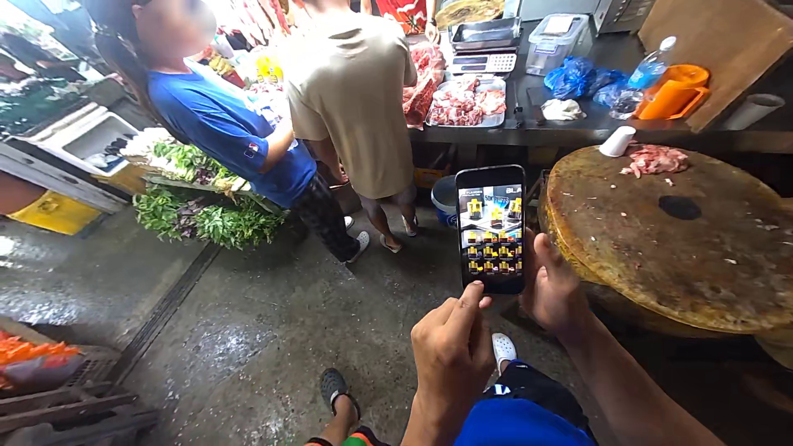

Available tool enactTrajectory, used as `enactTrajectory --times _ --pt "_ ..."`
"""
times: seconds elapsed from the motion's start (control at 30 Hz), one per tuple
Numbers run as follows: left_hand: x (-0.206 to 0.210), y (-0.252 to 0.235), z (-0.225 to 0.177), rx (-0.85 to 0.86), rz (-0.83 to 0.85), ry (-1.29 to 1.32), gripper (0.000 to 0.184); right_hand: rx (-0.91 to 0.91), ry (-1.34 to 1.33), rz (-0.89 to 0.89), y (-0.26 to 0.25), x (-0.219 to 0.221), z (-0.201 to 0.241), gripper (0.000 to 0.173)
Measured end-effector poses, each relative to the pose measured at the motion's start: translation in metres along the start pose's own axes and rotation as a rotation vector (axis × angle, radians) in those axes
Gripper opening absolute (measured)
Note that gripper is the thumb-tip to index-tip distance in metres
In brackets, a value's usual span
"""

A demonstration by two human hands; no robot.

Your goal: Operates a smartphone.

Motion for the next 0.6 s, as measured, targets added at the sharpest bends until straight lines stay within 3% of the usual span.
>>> enactTrajectory --times 0.37,0.6 --pt "-0.004 -0.005 0.001 -0.020 -0.035 0.009 0.027 0.035 -0.038 0.000 0.006 -0.001 0.004 0.069" --pt "-0.007 -0.014 -0.001 -0.031 -0.150 0.012 0.023 0.032 -0.056 0.010 0.006 0.000 0.008 0.070"
Point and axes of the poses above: each hand's wrist, its own y-axis away from the middle knuckle, its own x-axis out of the palm, z = x × y, the point moved 6 cm from there along -y, towards the middle knuckle, and after that the axes turned 7 degrees about -y, right-handed, at the moved point
